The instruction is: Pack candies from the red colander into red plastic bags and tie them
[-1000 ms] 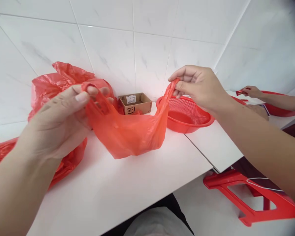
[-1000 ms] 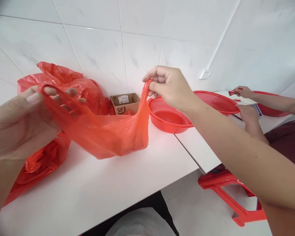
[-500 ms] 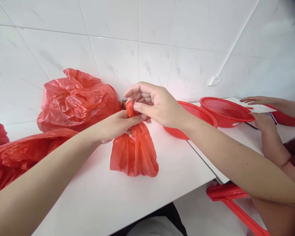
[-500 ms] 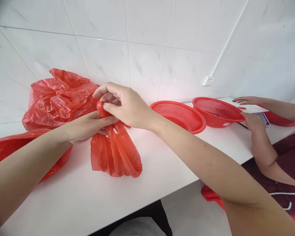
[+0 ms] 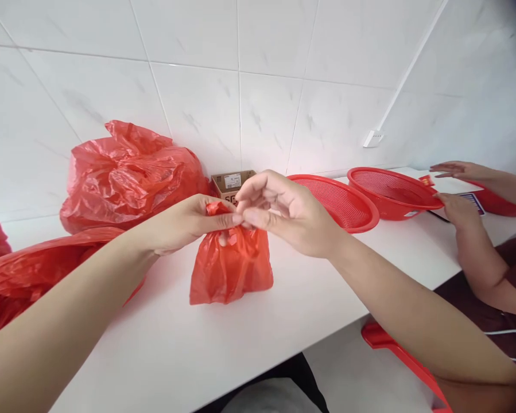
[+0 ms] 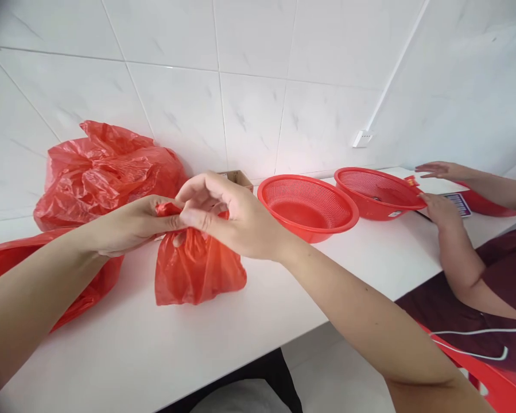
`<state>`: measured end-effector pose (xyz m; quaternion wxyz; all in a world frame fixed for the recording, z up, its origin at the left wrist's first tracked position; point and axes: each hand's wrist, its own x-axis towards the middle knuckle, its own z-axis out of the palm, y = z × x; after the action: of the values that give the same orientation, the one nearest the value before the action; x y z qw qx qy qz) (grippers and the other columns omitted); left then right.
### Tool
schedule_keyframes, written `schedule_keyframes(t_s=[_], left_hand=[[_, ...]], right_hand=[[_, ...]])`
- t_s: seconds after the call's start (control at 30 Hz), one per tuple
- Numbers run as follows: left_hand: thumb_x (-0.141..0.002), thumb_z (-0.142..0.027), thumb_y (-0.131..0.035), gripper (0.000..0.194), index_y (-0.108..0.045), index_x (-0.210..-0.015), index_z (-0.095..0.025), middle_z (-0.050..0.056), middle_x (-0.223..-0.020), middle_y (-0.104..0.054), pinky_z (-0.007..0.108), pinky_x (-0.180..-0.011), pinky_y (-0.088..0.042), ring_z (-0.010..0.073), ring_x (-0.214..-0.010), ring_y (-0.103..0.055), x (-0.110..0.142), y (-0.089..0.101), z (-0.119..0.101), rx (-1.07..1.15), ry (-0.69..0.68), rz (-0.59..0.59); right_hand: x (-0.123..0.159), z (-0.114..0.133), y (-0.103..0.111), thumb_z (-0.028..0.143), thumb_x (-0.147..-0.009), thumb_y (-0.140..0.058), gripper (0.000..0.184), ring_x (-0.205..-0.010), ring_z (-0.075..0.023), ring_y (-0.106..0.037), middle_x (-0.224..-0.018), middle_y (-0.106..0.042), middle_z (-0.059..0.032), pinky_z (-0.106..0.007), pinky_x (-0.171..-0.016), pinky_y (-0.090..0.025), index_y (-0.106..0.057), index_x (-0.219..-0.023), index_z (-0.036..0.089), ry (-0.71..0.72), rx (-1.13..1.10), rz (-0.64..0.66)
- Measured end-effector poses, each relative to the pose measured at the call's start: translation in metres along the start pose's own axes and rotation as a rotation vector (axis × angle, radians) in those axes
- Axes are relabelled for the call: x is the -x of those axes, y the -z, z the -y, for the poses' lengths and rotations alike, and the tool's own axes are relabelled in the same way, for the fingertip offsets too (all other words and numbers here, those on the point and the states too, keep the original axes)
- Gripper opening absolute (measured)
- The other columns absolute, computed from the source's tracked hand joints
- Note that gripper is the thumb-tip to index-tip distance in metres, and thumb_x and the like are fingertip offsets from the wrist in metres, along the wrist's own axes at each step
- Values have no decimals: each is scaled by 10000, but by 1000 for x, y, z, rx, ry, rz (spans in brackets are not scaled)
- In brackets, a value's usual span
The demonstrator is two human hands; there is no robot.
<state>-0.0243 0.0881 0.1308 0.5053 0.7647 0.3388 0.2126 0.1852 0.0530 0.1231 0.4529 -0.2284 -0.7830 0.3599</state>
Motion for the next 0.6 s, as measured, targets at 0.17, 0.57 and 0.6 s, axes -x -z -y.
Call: schedule_keyframes(t_s=[0.17, 0.57, 0.6], left_hand=[[-831, -208, -576, 106, -677, -816, -238, -15, -767, -700, 255, -623, -497, 155, -690, -637, 5, -16, 10, -486, -153, -285], [-992, -380, -433, 361, -661, -1224, -221, 68, -1210, -721, 411, -778, -572, 285, -1080, -660, 17, -24, 46, -997, -325, -508], [-993, -400, -426, 369, -675, -1198, -220, 69, -1193, -730, 417, -732, -576, 305, -1089, -654, 24, -28, 51, -1037, -298, -493]], right_hand=[[0, -41, -7, 275, -1017, -408, 217, -1070, -159, -623, -1109, -660, -41, -362, -961, -514, -587, -1127, 222, -233, -8, -34], [8, -49, 9, 421, -995, -451, 306, -903, -152, -657, -930, -722, 3, -296, -832, -480, -647, -883, 214, -281, 321, 59], [7, -55, 13, 422, -997, -448, 302, -898, -147, -658, -930, -734, 17, -284, -818, -464, -652, -885, 228, -331, 435, 42]])
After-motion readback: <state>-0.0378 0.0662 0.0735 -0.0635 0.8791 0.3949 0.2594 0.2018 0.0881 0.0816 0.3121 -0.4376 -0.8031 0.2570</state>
